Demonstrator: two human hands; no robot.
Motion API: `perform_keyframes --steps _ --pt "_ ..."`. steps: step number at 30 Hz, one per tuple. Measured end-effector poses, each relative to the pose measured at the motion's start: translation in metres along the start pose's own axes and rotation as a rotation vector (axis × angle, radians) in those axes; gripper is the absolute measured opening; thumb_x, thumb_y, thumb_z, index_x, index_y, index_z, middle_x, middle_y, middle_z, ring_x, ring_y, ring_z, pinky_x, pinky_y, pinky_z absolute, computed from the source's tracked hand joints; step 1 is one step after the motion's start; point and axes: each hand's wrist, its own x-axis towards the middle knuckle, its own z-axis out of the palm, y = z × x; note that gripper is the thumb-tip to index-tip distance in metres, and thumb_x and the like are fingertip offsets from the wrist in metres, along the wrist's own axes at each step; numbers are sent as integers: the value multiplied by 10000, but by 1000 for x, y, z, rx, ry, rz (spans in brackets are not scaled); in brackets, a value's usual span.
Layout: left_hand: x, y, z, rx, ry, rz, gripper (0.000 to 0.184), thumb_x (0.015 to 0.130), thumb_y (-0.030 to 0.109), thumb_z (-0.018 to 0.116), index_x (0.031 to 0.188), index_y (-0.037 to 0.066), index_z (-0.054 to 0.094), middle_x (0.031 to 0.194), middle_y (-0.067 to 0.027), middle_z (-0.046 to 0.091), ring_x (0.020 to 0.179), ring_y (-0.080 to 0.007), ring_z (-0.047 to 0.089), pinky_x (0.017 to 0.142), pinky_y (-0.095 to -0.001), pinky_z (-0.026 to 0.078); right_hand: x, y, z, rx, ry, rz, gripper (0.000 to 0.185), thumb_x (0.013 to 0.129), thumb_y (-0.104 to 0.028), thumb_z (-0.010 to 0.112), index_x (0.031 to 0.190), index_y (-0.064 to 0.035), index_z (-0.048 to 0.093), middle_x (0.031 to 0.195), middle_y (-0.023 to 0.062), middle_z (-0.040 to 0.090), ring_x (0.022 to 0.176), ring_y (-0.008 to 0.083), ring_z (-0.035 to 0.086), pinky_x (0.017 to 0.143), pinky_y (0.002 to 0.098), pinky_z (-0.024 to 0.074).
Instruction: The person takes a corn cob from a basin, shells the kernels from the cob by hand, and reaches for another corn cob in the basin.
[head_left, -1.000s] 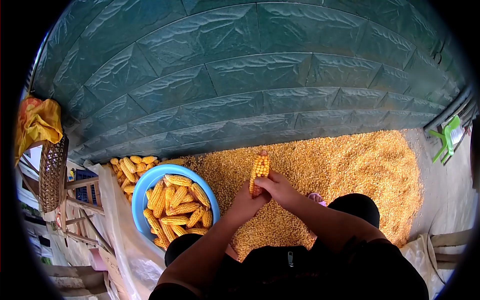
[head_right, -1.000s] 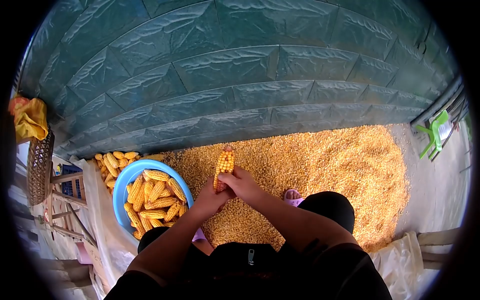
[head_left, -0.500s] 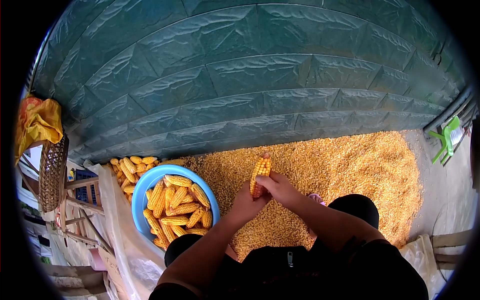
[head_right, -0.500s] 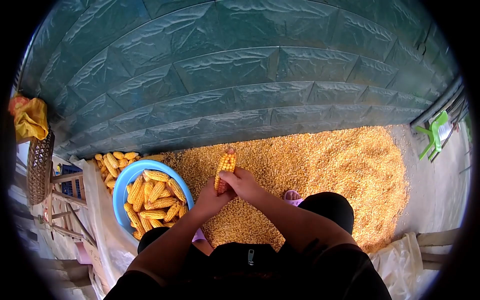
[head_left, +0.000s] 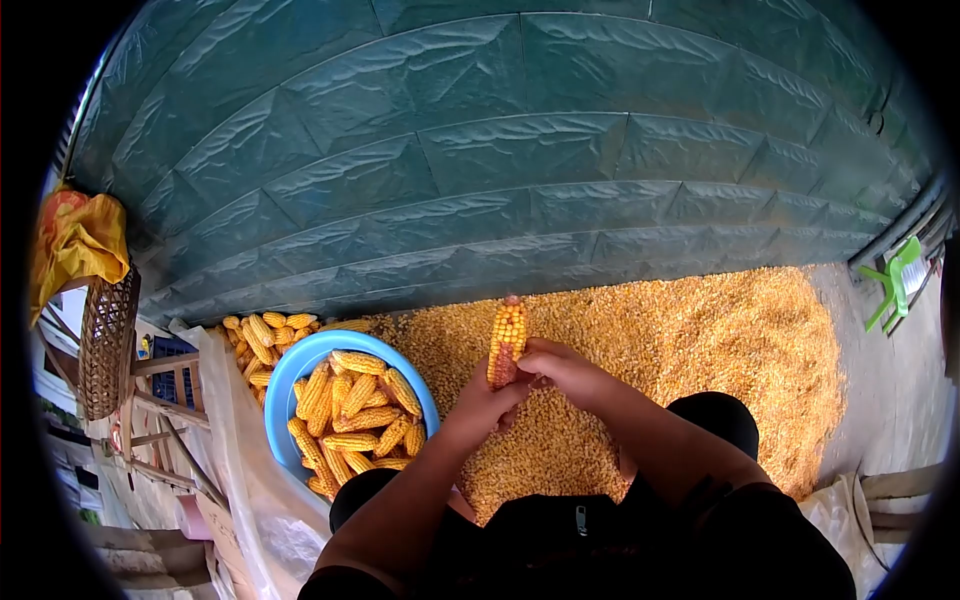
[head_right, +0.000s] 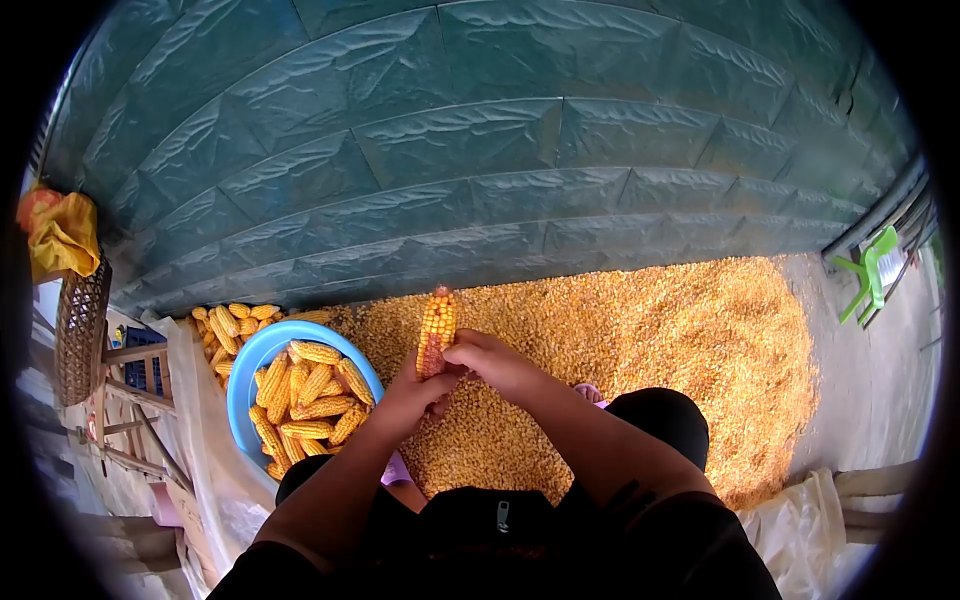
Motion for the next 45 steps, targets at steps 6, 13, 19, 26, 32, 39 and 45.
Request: perform_keyframes --steps 6,13,19,26,32,39,45 --pt "-4 -4 -3 -274 -11 -62 203 815 140 553 980 64 463 691 -38 500 512 -140 475 465 -273 373 5 3 -7 173 -4 -18 410 862 -318 516 1181 -64 477 1060 74 568 918 171 539 775 305 404" --pt "-5 -11 2 -410 -203 -244 134 853 196 499 848 66 466 616 -46 462 459 -145 399 427 -262 301 5 18 8 586 -104 -31 416 876 -197 524 1229 -17 394 1132 144 532 1051 263 511 927 411 378" --pt "0 -17 14 -182 -72 -291 143 837 191 517 776 75 460 577 -31 439 454 -133 376 420 -262 279 4 26 20 459 65 -73 314 855 -126 556 1127 -28 435 1027 120 564 916 212 563 782 341 469" --pt "-3 -13 10 -468 -127 -263 152 837 200 523 791 71 457 561 -27 436 443 -119 379 418 -260 287 6 19 8 494 -104 -62 349 898 -251 485 1142 -8 432 1045 125 567 926 226 566 837 370 437" --pt "-6 -13 7 -441 -272 -249 213 832 226 490 712 51 471 543 -41 421 435 -132 363 418 -263 278 3 13 12 576 -50 -2 381 913 -305 437 1136 4 461 1053 155 576 945 248 567 855 388 424" --pt "-4 -15 24 -260 -79 -242 172 815 192 495 703 66 460 521 -29 409 408 -129 360 404 -267 279 0 19 27 378 160 -13 288 867 -223 549 1042 -3 488 897 109 588 766 186 585 667 322 485" --pt "1 -22 17 -286 -124 -215 145 827 214 508 800 73 487 643 -31 482 511 -122 438 466 -266 337 -1 17 19 356 109 30 312 853 -219 565 1063 -2 487 896 87 585 774 169 574 653 316 471"
